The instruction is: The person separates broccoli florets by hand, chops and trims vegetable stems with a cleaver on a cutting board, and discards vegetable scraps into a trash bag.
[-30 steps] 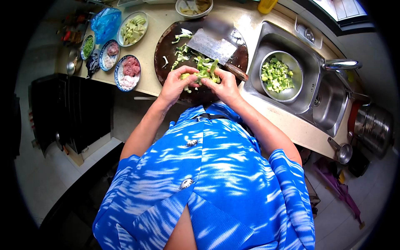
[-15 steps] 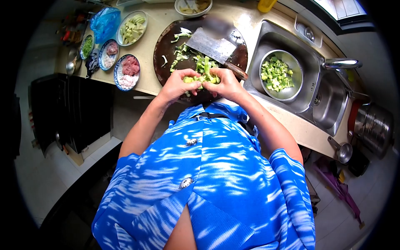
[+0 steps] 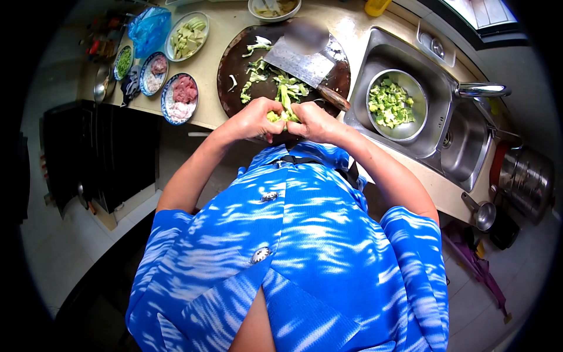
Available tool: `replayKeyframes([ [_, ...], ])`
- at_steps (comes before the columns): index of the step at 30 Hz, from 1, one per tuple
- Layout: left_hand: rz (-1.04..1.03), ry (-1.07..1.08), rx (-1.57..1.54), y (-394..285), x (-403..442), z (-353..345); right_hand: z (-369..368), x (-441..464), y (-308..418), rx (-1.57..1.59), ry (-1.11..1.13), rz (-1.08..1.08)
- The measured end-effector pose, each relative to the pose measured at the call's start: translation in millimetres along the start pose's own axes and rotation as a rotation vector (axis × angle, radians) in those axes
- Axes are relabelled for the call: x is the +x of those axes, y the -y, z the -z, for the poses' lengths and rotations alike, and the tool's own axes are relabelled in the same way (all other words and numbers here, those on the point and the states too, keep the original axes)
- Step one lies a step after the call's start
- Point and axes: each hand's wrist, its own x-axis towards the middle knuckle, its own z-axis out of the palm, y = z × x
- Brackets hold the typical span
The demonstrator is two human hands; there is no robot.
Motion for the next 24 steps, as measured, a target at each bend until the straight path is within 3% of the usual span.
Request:
replayKeyframes([
  [7,0.015,0.195,-0.067,-9,-1,12,4,1,-6,0.244,0.114,-0.006],
  [9,0.017,0.236,-0.055,-10,0,16,11,-2,1,0.435,0.307,-0.234],
  [13,0.043,0.382,-0.099,-11,1,25,15,-7,10,0.797,0.420,-0.354],
  [24,0.030,0.685,-0.170,-22,9,36,9,-13,6,1.049,0.532,-0.387],
])
